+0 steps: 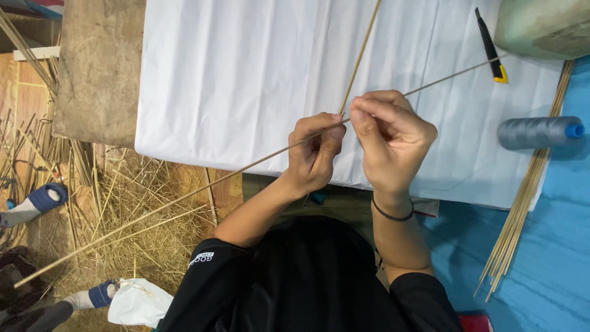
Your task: Assembling a kite frame by tying and securing bamboo sticks with thread.
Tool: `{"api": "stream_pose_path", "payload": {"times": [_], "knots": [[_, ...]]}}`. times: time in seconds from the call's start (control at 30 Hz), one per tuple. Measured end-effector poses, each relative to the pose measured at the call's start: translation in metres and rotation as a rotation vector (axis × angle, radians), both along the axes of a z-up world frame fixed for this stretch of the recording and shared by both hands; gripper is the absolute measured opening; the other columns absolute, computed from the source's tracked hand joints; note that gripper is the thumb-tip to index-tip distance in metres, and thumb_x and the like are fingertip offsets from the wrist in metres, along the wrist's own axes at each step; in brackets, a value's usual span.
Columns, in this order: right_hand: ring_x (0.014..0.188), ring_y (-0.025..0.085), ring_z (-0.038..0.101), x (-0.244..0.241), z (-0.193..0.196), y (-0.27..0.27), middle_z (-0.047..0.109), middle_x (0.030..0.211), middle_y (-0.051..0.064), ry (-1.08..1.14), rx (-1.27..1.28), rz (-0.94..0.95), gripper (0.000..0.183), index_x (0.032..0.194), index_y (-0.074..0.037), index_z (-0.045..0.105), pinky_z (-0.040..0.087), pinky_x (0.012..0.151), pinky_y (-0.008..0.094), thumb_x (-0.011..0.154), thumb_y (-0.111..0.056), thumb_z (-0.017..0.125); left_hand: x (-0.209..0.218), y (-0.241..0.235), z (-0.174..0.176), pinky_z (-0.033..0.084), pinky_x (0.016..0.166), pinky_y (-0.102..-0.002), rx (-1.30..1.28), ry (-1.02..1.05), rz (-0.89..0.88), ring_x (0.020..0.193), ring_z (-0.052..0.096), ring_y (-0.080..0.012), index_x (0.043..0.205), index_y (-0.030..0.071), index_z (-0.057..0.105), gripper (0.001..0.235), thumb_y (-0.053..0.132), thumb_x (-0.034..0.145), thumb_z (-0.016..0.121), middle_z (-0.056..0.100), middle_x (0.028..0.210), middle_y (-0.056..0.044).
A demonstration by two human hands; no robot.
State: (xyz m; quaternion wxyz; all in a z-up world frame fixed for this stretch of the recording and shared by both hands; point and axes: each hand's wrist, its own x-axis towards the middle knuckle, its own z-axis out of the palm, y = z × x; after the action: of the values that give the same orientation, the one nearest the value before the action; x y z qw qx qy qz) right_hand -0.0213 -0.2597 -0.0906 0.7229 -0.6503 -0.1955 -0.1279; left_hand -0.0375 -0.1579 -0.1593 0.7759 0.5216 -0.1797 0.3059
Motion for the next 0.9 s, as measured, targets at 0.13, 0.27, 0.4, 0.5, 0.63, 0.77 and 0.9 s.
{"api": "stream_pose_path", "payload": {"times": [0.13,0.27,0.4,0.5,0.63,0.77,0.9], "knots": [[0.07,0.027,0.07,-0.003,0.015,0.007,0.069,0.085,0.024,-0.255,-0.283,-0.227,0.007,0.094,0.012,0.076,0.053,0.058,0.033,0.089,0.017,0.077,-0.001,-0.001,-0.001,0.039,0.045,-0.026,-0.012,-0.001,-0.042,0.045,0.043,-0.0109,0.117,-0.003,0.058,0.016,-0.005,0.102,0.053,0.053,0.061,-0.005],[0.066,0.027,0.069,-0.009,0.026,0.008,0.071,0.081,0.022,-0.357,-0.365,-0.299,0.009,0.09,0.01,0.077,0.053,0.057,0.034,0.087,0.017,0.081,-0.002,-0.001,0.003,0.039,0.045,-0.024,-0.006,0.009,-0.057,0.045,0.041,-0.0102,0.119,-0.003,0.057,0.018,-0.006,0.102,0.053,0.053,0.059,-0.004],[0.053,0.009,0.037,-0.019,0.04,0.011,0.073,0.099,0.022,-0.286,-0.59,-0.323,0.016,0.1,0.013,0.07,0.029,0.048,0.024,0.09,0.024,0.077,-0.002,-0.001,0.008,0.037,0.044,-0.024,0.02,0.049,-0.038,0.044,0.038,-0.0087,0.119,-0.001,0.06,0.017,-0.002,0.103,0.055,0.051,0.056,-0.002],[0.058,0.014,0.054,-0.012,0.03,0.008,0.073,0.091,0.023,-0.374,-0.514,-0.344,0.017,0.092,0.013,0.067,0.039,0.051,0.024,0.088,0.023,0.08,-0.001,-0.003,0.005,0.037,0.044,-0.024,0.017,0.065,-0.046,0.044,0.037,-0.0085,0.118,0.0,0.061,0.016,-0.001,0.103,0.055,0.05,0.055,-0.002],[0.056,0.005,0.058,-0.013,0.021,0.011,0.076,0.087,0.019,-0.41,-0.381,-0.4,0.03,0.091,0.006,0.055,0.044,0.05,0.018,0.09,0.017,0.083,-0.002,-0.006,0.004,0.037,0.043,-0.024,0.02,0.088,-0.051,0.042,0.037,-0.0084,0.117,0.001,0.062,0.016,-0.001,0.102,0.056,0.052,0.054,-0.002],[0.046,0.002,0.048,-0.014,0.021,0.0,0.078,0.087,0.018,-0.452,-0.482,-0.409,0.032,0.091,0.006,0.053,0.039,0.045,0.015,0.091,0.015,0.084,-0.003,-0.008,0.002,0.037,0.042,-0.024,0.027,0.122,-0.054,0.041,0.036,-0.0089,0.119,0.004,0.063,0.017,0.001,0.102,0.057,0.053,0.054,-0.003],[0.046,0.008,0.057,-0.015,0.032,0.001,0.078,0.086,0.017,-0.535,-0.616,-0.416,0.025,0.093,0.008,0.059,0.044,0.048,0.018,0.092,0.017,0.082,-0.002,-0.009,-0.001,0.037,0.042,-0.023,0.03,0.118,-0.048,0.041,0.038,-0.0091,0.12,0.004,0.061,0.018,0.001,0.103,0.057,0.054,0.055,-0.003]]}}
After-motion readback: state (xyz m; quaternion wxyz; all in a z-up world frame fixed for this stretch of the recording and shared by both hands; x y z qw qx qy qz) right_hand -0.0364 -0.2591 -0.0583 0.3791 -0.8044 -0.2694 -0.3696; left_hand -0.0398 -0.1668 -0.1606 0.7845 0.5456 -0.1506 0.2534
